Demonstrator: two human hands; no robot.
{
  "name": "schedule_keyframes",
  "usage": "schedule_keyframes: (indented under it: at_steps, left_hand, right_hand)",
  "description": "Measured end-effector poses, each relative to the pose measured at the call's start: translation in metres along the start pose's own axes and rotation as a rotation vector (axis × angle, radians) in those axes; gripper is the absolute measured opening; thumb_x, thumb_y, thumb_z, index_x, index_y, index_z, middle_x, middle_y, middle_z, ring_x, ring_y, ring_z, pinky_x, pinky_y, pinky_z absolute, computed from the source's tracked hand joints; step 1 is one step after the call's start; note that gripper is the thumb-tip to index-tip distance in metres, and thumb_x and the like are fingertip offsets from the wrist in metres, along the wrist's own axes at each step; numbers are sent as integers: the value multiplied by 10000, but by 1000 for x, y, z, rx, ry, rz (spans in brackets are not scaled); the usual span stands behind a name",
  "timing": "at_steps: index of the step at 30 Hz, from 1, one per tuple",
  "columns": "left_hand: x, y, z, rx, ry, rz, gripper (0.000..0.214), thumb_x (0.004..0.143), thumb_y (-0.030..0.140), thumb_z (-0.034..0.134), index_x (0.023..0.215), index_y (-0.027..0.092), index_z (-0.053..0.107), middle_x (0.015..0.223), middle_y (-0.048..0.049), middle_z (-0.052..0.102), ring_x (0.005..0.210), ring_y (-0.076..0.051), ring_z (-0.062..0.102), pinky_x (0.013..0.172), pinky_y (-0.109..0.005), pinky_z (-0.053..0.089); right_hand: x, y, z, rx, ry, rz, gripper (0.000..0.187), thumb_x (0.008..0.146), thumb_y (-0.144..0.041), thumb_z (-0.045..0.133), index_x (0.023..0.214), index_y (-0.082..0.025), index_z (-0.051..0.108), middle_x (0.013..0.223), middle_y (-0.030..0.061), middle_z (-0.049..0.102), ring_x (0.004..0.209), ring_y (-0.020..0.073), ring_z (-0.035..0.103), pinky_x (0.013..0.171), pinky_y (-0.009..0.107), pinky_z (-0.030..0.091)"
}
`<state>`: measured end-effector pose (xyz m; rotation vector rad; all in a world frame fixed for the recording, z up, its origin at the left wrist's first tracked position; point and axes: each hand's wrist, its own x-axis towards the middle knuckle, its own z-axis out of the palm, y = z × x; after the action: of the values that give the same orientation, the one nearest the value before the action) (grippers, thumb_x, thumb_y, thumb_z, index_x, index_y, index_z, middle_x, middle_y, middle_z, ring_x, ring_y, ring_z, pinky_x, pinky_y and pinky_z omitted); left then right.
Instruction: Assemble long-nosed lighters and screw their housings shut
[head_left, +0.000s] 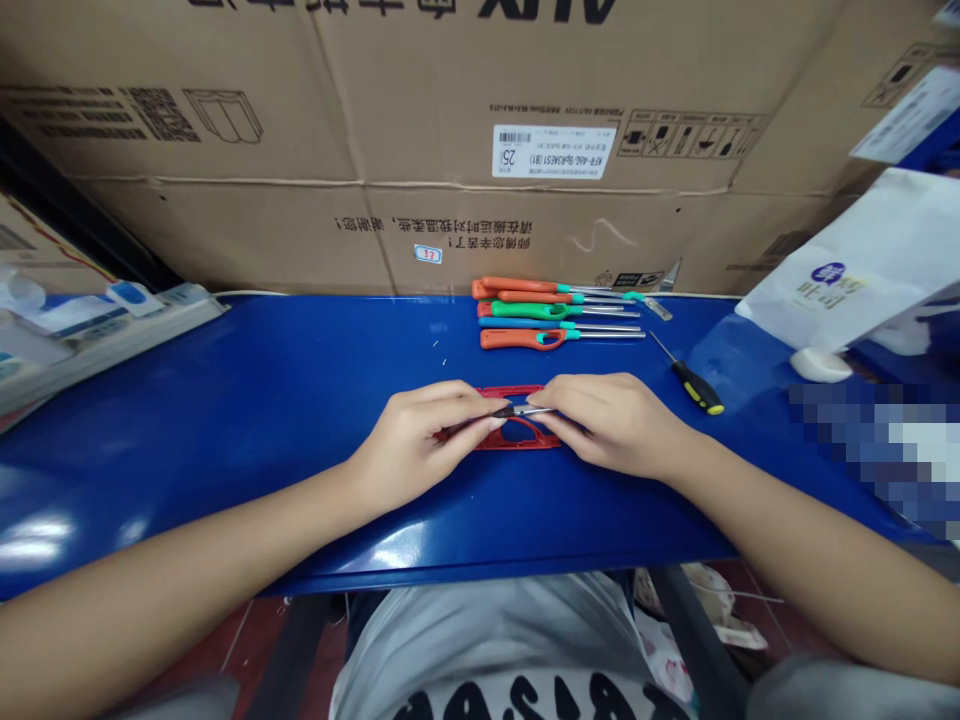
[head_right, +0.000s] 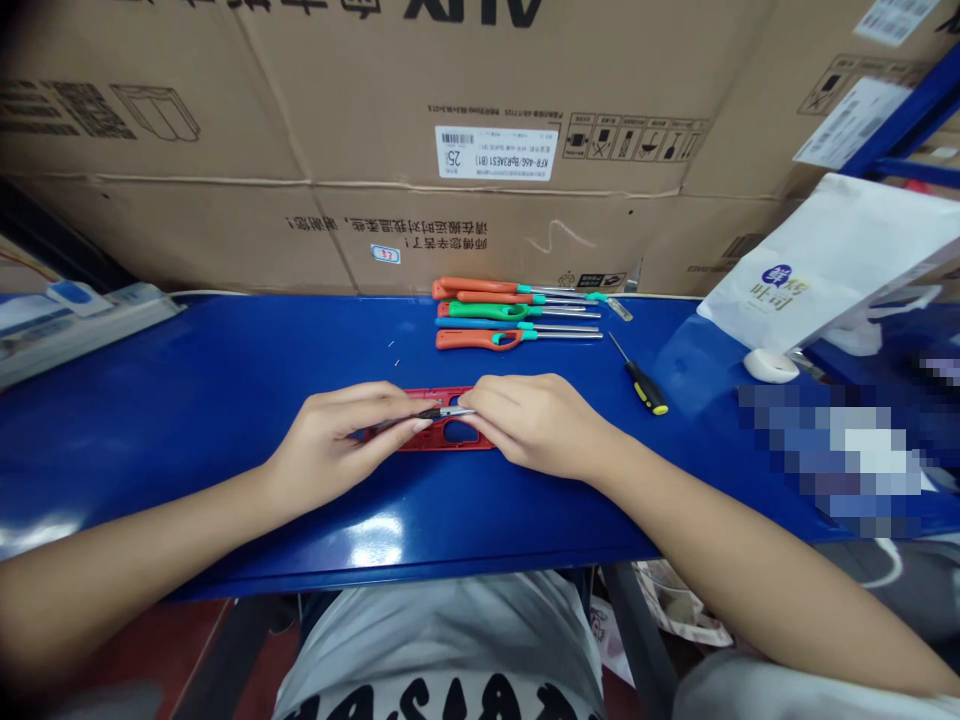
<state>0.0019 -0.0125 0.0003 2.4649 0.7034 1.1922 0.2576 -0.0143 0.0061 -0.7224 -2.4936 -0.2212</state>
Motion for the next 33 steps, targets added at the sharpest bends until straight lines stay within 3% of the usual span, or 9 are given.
schedule_keyframes:
  at_steps: [9, 33]
  left_hand:
    - [2, 4, -1, -11, 14, -53, 155, 932, 185, 671, 1047, 158, 771, 911, -57, 768, 692, -105, 672, 629, -190, 526]
    - [1, 4, -1, 8, 65, -24, 176, 920, 175, 682, 1073, 174, 771, 893, -50, 754, 688, -101, 650, 605, -184, 520]
  right_hand:
    - [1, -1, -2, 38, 32, 1, 136, 994, -222, 556, 1065, -158, 653, 991, 66, 774, 859, 180, 736, 717, 278, 555]
    - [3, 1, -7, 61, 18, 35, 150, 1001, -225, 523, 1054, -176, 655, 971, 57, 777, 837, 168, 735, 691, 263, 540]
